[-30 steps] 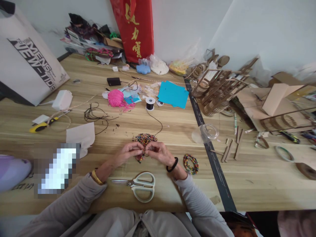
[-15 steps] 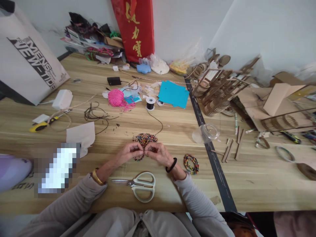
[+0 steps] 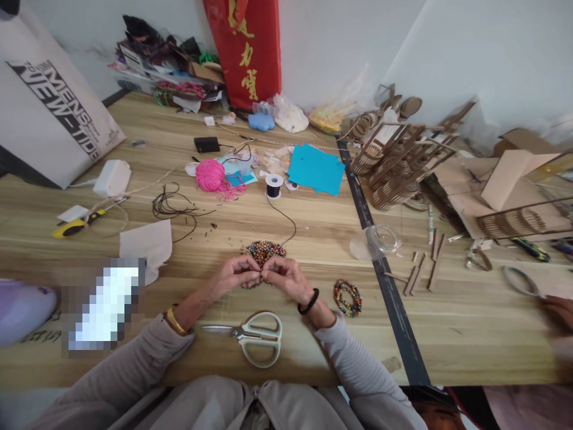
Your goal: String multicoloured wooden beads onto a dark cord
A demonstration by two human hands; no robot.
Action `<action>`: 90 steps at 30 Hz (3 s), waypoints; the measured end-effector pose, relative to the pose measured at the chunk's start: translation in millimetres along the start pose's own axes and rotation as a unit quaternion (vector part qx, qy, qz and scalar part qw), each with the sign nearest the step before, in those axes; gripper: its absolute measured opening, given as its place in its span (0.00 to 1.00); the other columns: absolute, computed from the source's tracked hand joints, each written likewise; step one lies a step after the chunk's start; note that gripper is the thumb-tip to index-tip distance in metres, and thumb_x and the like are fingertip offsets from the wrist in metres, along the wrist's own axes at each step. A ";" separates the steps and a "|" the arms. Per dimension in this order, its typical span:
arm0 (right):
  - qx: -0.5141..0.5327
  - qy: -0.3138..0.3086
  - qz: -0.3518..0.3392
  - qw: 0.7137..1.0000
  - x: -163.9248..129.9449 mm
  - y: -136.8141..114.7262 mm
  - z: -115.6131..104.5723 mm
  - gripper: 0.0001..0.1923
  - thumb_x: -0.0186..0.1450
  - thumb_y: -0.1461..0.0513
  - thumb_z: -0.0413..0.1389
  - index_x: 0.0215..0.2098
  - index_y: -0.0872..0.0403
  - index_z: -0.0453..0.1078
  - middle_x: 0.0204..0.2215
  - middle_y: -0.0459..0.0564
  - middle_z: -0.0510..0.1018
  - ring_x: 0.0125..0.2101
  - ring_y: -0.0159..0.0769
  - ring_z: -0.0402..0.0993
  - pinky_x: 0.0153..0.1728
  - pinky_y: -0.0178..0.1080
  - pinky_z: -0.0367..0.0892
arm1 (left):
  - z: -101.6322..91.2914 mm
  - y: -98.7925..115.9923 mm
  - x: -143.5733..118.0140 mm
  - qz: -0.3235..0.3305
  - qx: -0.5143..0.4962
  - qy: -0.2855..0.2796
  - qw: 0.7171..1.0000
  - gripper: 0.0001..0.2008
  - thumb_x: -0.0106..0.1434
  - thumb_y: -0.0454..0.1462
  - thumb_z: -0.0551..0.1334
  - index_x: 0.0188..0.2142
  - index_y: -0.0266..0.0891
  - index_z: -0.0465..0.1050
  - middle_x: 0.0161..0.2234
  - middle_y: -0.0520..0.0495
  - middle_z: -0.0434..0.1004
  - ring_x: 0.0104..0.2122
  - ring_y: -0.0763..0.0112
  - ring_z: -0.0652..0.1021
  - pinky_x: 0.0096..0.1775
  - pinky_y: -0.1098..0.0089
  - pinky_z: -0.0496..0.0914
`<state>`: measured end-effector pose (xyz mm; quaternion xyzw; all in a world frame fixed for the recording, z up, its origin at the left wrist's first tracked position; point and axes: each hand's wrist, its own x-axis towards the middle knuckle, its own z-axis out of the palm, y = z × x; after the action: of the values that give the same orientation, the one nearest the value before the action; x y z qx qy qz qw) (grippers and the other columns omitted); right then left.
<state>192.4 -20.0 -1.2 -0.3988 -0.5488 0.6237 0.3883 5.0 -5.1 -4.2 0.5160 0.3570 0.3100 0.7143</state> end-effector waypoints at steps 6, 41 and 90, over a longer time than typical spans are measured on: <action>0.068 0.031 -0.002 0.997 1.2 4.8 4.4 0.15 0.56 0.53 0.64 0.26 0.56 0.69 0.18 0.42 0.70 0.18 0.24 0.63 0.20 0.29 0.60 | -1.9 -3.3 1.3 0.020 -0.017 0.003 1.000 0.16 0.52 0.44 0.69 0.30 0.33 0.70 0.24 0.51 0.73 0.23 0.77 0.71 0.28 0.74 0.65; -0.117 0.051 -0.047 0.991 -4.1 3.7 16.3 0.17 0.61 0.50 0.58 0.28 0.57 0.70 0.22 0.47 0.74 0.23 0.29 0.66 0.25 0.32 0.62 | 3.1 1.3 0.8 0.056 0.041 0.054 0.996 0.15 0.52 0.44 0.68 0.28 0.34 0.69 0.24 0.53 0.69 0.26 0.76 0.69 0.30 0.74 0.63; -0.299 0.025 -0.168 0.939 -2.8 -2.4 5.3 0.11 0.67 0.57 0.53 0.35 0.54 0.73 0.29 0.51 0.75 0.30 0.35 0.70 0.32 0.36 0.65 | -3.3 -4.4 3.9 0.063 0.095 0.087 0.990 0.14 0.54 0.42 0.66 0.27 0.36 0.65 0.24 0.53 0.69 0.25 0.75 0.71 0.28 0.74 0.64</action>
<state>188.6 -24.4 1.9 -0.4138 -0.7591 0.3466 0.3639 4.7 -1.4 -9.9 0.5744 0.4120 0.3629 0.6072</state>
